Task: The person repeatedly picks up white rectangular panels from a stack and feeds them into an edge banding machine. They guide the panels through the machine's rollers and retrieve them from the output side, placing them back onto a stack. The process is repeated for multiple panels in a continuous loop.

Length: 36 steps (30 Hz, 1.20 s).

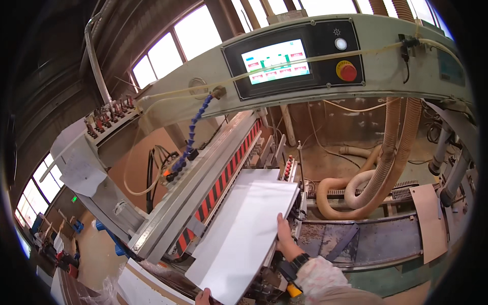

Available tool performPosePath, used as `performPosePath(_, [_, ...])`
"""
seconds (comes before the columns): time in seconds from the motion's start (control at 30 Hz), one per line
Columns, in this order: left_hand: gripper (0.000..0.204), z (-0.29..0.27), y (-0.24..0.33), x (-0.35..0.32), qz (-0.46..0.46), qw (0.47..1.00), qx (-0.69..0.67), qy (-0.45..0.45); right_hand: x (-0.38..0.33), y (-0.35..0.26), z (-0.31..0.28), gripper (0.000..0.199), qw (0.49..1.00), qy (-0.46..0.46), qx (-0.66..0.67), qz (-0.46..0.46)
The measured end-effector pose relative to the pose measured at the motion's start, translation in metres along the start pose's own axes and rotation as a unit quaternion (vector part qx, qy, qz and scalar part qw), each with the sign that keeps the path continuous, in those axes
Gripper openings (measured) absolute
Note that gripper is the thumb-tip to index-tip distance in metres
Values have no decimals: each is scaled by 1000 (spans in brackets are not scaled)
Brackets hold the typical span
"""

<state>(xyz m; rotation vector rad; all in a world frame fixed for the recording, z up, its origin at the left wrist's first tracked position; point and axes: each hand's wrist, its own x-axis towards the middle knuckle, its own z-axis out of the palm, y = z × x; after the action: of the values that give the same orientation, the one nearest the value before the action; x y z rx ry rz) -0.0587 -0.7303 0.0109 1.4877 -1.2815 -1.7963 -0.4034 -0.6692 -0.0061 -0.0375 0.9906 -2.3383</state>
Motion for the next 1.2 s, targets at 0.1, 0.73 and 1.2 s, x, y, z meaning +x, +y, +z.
performPosePath(0.1, [25,32,13,15,80,997,-11,6,40,8,10,58,995,33,5,-97])
performPosePath(0.73, [24,69,56,54,71,993,72,-63,150,35,21,68,932,84,-257,-240])
performPosePath(1.2, [38,53,42,50,125,987,-79,-57,44,69,33,57,935,40,-245,-255])
